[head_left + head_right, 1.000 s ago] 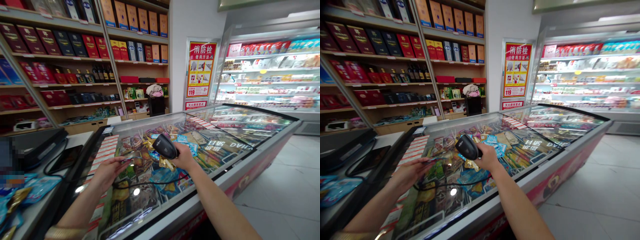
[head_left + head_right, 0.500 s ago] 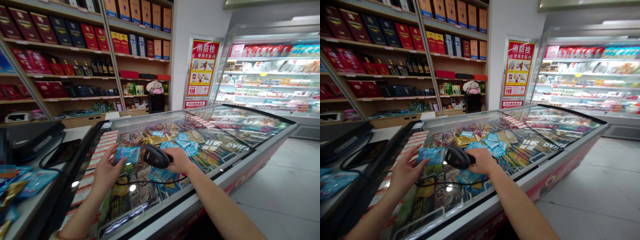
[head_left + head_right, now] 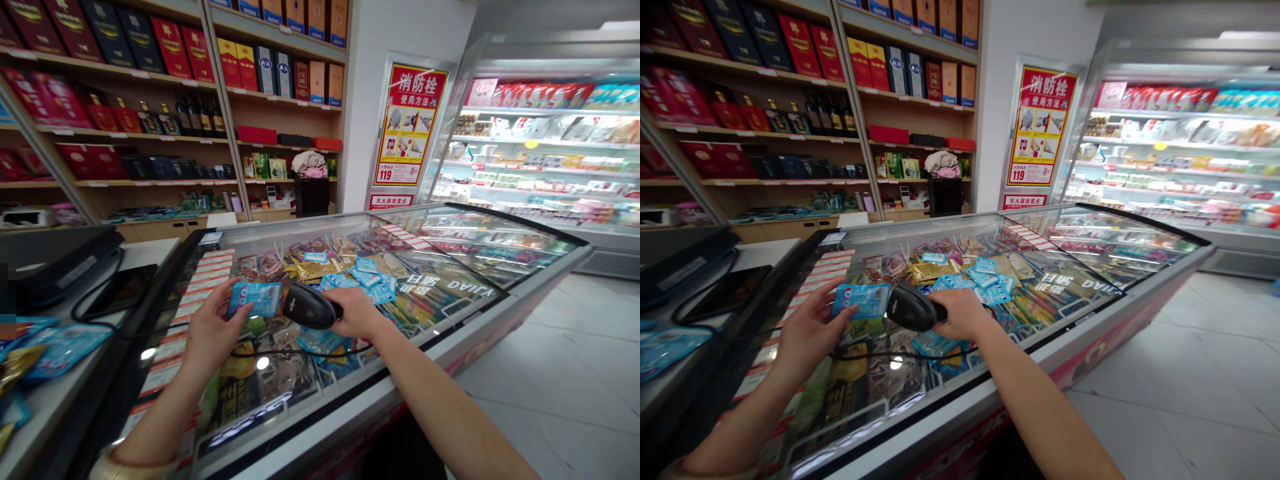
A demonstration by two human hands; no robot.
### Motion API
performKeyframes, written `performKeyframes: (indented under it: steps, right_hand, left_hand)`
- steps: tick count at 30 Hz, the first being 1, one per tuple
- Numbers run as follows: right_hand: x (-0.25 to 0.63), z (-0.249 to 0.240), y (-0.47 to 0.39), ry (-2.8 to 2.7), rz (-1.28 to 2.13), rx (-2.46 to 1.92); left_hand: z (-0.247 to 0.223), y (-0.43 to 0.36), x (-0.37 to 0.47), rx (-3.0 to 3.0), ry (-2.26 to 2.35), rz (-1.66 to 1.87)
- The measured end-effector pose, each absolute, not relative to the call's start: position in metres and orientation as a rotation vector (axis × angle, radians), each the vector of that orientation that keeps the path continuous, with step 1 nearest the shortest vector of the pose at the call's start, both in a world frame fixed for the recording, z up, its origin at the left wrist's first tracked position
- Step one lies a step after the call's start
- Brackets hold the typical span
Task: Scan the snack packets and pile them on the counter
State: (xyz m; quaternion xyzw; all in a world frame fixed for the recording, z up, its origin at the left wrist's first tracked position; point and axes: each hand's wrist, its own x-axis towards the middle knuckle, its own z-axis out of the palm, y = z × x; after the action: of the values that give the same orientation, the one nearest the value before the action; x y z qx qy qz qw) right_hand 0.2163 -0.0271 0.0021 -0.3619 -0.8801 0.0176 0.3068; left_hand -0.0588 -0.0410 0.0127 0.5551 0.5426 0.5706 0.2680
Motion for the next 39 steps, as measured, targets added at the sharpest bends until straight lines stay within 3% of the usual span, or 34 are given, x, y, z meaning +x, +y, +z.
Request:
performKeyframes:
  steps: [31, 39]
  right_hand:
    - [0.219, -0.003, -0.025, -2.224, 0.005, -0.847]
    - [0.232, -0.011, -0.023, -2.101, -0.162, -0.775]
  left_hand:
    - [0.016, -0.046, -0.059, 1.466, 1.535, 1.611]
    - [0.061, -0.093, -0.122, 1.838, 2.020, 1.727]
